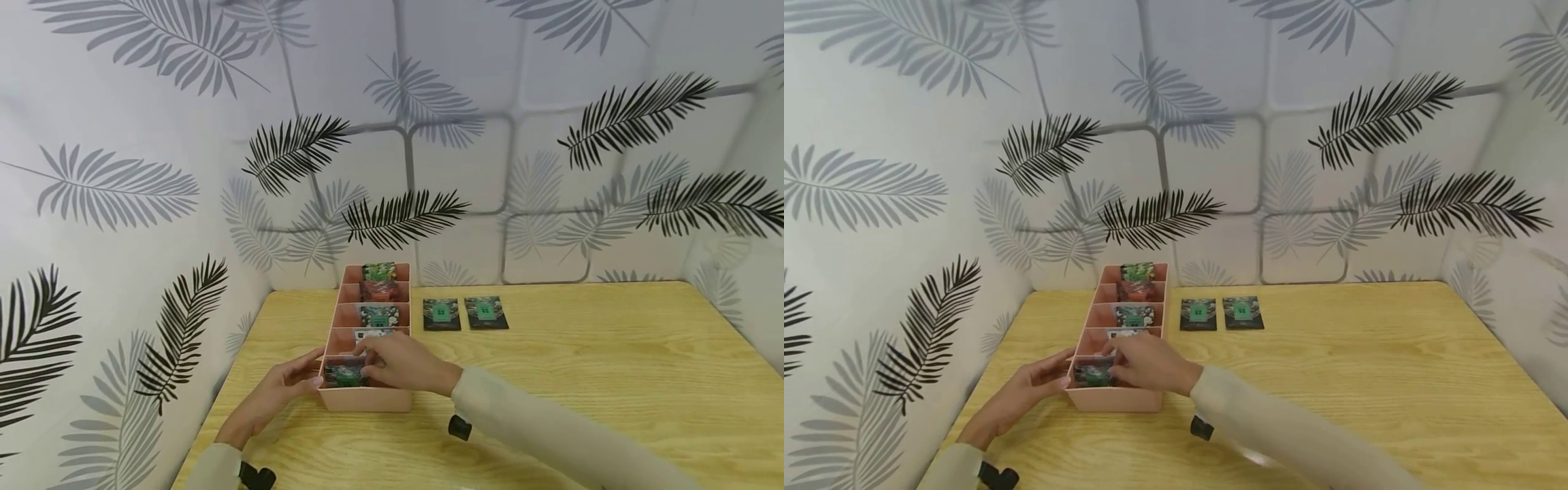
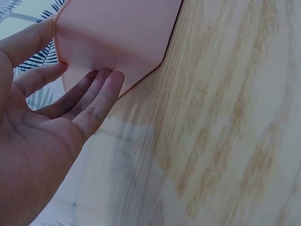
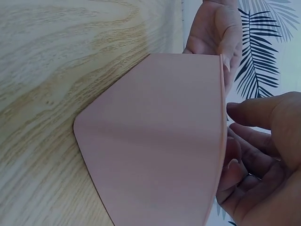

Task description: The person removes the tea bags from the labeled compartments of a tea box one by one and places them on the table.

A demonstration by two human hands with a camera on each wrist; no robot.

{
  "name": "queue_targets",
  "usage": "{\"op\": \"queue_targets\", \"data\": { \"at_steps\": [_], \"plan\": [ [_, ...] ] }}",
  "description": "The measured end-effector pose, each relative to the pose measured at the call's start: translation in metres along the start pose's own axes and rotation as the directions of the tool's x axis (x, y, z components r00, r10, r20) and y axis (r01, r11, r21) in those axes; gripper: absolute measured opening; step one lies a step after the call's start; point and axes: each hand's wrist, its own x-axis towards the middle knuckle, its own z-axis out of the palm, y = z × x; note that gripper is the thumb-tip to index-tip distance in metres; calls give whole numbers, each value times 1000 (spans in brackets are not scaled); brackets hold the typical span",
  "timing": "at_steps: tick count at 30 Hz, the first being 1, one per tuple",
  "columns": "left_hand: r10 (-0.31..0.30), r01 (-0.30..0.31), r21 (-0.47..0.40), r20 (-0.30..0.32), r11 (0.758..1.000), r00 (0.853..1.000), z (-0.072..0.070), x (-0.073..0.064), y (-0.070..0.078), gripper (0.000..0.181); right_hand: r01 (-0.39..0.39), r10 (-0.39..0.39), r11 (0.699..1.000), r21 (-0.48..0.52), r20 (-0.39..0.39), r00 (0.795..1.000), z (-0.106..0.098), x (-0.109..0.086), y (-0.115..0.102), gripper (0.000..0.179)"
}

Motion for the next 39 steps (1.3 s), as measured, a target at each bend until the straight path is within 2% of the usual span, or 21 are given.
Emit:
{"op": "queue_targets", "data": {
  "at_steps": [7, 17, 26, 39],
  "plan": [
    [9, -9, 9, 6, 1000, 1000, 0, 0, 0, 59, 33, -33, 999, -31, -1, 999, 6, 1, 0, 11],
    [5, -5, -4, 16, 1000, 1000, 1, 0, 0, 60, 16, -19, 993, -113, -24, 1000, 11, -2, 2, 10],
    [5, -6, 28, 9, 1000, 1000, 1, -1, 0, 60, -23, 15, 998, -64, -115, 993, 4, -5, 8, 13],
    [-41, 42, 14, -16, 999, 999, 3, -3, 3, 58, -12, 6, 1000, -29, -202, 979, -16, -14, 8, 14]
  ]
}}
